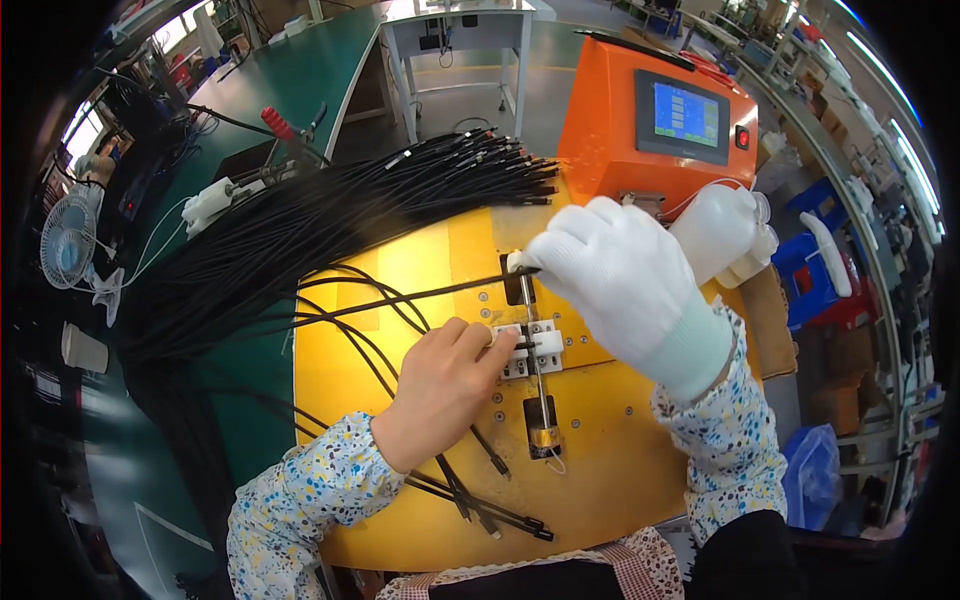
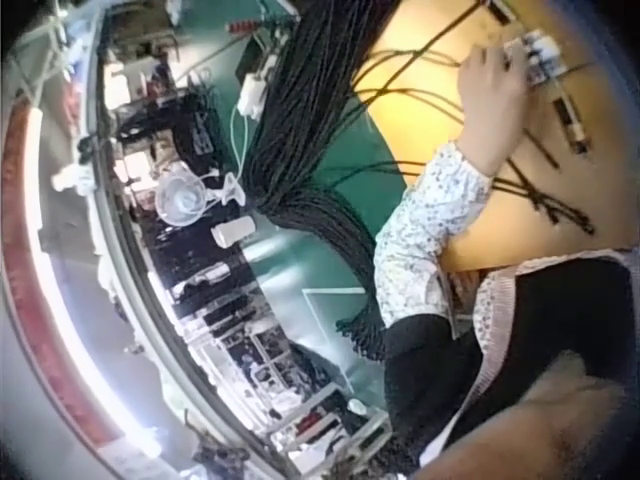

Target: The worker is taking individual cables from a bundle, inserting them into a specialized processing machine at a workbench, and then setting the finished cables aside.

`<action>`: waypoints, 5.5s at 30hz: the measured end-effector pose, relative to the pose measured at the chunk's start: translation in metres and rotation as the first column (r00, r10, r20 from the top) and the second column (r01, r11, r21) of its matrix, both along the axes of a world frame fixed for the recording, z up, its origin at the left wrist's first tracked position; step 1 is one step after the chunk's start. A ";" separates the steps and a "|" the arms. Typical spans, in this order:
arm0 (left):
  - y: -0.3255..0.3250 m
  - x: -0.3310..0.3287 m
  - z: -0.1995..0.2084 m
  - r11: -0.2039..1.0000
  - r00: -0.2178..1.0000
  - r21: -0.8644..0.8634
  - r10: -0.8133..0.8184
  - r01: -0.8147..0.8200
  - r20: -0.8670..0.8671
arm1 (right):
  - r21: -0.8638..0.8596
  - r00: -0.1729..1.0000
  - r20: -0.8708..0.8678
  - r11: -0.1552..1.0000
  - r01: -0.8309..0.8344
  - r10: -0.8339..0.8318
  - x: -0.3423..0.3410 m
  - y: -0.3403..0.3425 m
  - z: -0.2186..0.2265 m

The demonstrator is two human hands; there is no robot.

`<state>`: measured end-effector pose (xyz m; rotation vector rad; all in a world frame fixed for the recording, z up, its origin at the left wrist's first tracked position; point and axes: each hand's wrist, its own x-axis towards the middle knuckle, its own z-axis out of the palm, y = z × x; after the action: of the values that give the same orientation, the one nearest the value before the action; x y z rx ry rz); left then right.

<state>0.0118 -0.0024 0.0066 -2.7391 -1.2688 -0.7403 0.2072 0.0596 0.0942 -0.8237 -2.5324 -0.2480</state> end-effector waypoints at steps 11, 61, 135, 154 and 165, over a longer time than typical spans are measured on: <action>0.007 -0.012 0.007 0.978 0.999 -0.206 0.035 -0.042 -0.038 | -0.116 0.963 -0.269 0.993 -0.022 -0.010 0.000 -0.001 -0.024; -0.006 0.002 -0.002 0.999 0.992 0.019 0.031 -0.029 -0.126 | 0.035 0.930 0.192 0.949 0.313 -0.314 -0.021 0.078 -0.018; -0.007 0.004 -0.003 0.997 0.992 0.078 -0.003 0.013 -0.126 | 0.023 0.632 0.742 0.950 0.310 -0.224 -0.056 0.130 -0.061; 0.007 -0.012 0.000 0.975 0.990 -0.200 0.117 -0.100 0.075 | 0.054 0.986 -0.022 0.985 0.164 -0.163 0.028 0.029 -0.017; -0.032 -0.012 0.090 0.927 0.978 -0.374 0.096 -0.021 0.185 | -0.518 0.881 -0.473 0.806 -0.287 0.010 0.004 -0.030 -0.059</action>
<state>0.0000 -0.0340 0.0962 -2.9551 -1.6842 -0.8700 0.2112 0.0298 0.0355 -0.7607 -2.2025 0.7320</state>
